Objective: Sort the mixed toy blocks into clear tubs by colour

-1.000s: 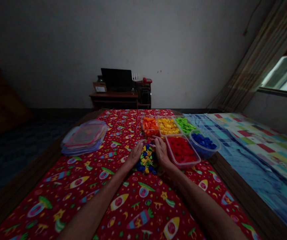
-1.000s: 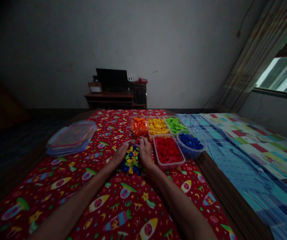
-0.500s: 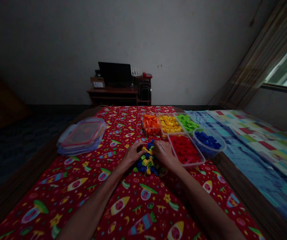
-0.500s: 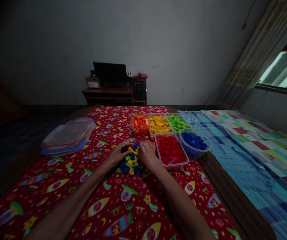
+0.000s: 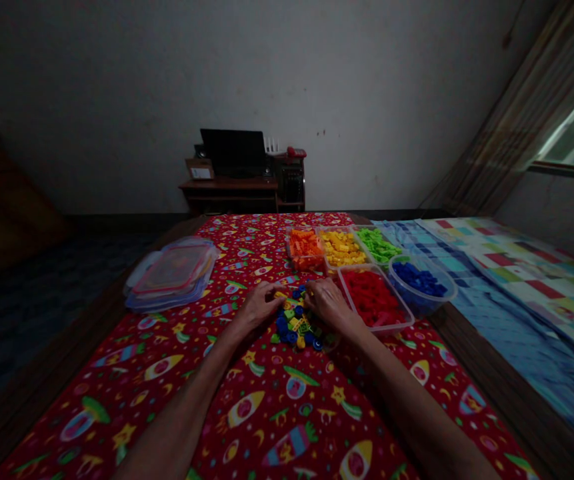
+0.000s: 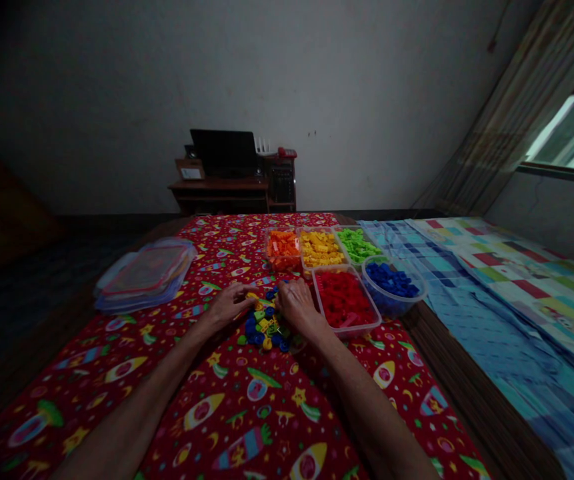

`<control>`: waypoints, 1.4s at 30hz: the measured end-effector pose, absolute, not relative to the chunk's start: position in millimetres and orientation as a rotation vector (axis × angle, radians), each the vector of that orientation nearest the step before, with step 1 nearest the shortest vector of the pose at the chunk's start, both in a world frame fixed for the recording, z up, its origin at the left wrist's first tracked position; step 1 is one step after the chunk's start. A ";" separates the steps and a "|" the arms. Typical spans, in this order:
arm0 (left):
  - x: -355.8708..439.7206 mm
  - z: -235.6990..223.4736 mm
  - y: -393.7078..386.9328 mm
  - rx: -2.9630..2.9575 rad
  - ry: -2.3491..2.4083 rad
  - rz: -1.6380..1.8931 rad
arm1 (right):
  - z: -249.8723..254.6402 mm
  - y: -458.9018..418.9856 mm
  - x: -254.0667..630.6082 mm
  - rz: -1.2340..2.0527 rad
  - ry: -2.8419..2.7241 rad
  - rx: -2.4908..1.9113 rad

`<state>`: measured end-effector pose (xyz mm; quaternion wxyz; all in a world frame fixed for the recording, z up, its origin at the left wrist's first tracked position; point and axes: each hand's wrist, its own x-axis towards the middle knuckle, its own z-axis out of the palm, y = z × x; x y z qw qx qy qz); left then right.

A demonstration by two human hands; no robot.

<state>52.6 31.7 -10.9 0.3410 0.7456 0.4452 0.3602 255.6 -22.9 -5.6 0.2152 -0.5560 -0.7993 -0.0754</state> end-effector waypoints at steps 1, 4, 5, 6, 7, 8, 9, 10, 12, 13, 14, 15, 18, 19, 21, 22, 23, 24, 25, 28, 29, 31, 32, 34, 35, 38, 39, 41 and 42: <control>51.9 -12.0 33.1 2.013 1.179 0.917 | -7.9 -22.8 256.0 -0.210 -2.209 -1.507; 50.7 -15.9 35.6 2.125 1.184 0.852 | -12.1 -23.9 258.8 -0.189 -2.182 -1.470; 50.6 -17.2 35.7 2.148 1.170 0.826 | -11.1 -24.4 259.9 -0.172 -2.183 -1.478; 50.6 -18.4 35.5 2.174 1.154 0.803 | -8.5 -24.9 260.6 -0.144 -2.196 -1.499; 50.7 -19.5 35.0 2.203 1.138 0.786 | -4.5 -25.2 260.9 -0.108 -2.213 -1.535; 50.9 -20.6 34.4 2.234 1.122 0.777 | 0.6 -25.5 260.5 -0.066 -2.234 -1.576; 51.1 -21.8 33.5 2.263 1.111 0.771 | 5.9 -25.6 259.5 -0.024 -2.251 -1.616; 51.4 -23.0 32.6 2.290 1.103 0.768 | 10.7 -25.7 258.1 0.012 -2.263 -1.651; 52.4 -25.9 30.4 2.341 1.097 0.761 | 16.1 -26.4 254.7 0.058 -2.282 -1.693; 53.2 -27.5 29.4 2.364 1.098 0.755 | 15.9 -27.1 253.1 0.066 -2.296 -1.690; 54.2 -28.9 28.4 2.385 1.100 0.747 | 13.9 -28.1 252.0 0.064 -2.317 -1.668; 55.3 -30.1 27.5 2.403 1.103 0.741 | 10.4 -29.4 251.3 0.054 -2.337 -1.633; 58.6 -30.4 25.5 2.436 1.125 0.753 | -1.3 -33.0 251.5 0.024 -2.359 -1.460; 59.3 -28.9 25.2 2.437 1.135 0.767 | -3.2 -33.6 251.9 0.029 -2.352 -1.416; 59.6 -23.6 25.0 2.418 1.156 0.801 | -2.0 -33.4 252.5 0.067 -2.329 -1.391; 59.3 -19.7 25.1 2.399 1.171 0.819 | 0.8 -32.7 252.5 0.099 -2.313 -1.413; 58.9 -15.4 25.2 2.374 1.189 0.830 | 4.6 -31.7 252.4 0.138 -2.288 -1.450; 58.5 -10.7 25.2 2.345 1.211 0.841 | 8.8 -30.5 252.1 0.183 -2.255 -1.483; 58.3 -6.0 25.1 2.312 1.231 0.849 | 12.9 -29.2 251.7 0.231 -2.214 -1.503; 59.5 6.1 23.3 2.208 1.225 0.888 | 20.9 -25.1 250.1 0.399 -2.048 -1.454; 60.5 9.1 22.2 2.173 1.198 0.914 | 22.1 -23.8 249.4 0.460 -1.979 -1.417; 62.8 13.2 20.1 2.113 1.136 0.956 | 23.2 -21.8 247.4 0.615 -1.820 -1.367; 64.0 14.5 19.1 2.092 1.113 0.972 | 23.5 -21.3 246.0 0.733 -1.741 -1.340; 65.8 16.0 17.4 2.083 1.086 0.982 | 24.5 -21.3 242.7 1.047 -1.590 -1.244; 66.6 16.4 16.7 2.090 1.081 0.980 | 24.9 -21.8 240.8 1.214 -1.508 -1.175; 68.8 16.6 14.7 2.125 1.072 0.986 | 24.9 -23.4 234.8 1.539 -1.271 -0.962; 69.3 16.8 14.0 2.134 1.067 0.993 | 24.2 -23.4 233.1 1.582 -1.204 -0.914; 69.9 17.8 12.7 2.128 1.057 1.014 | 22.4 -22.4 230.7 1.622 -1.096 -0.863; 69.7 18.9 12.3 2.108 1.054 1.015 | 21.5 -21.5 230.1 1.628 -1.046 -0.861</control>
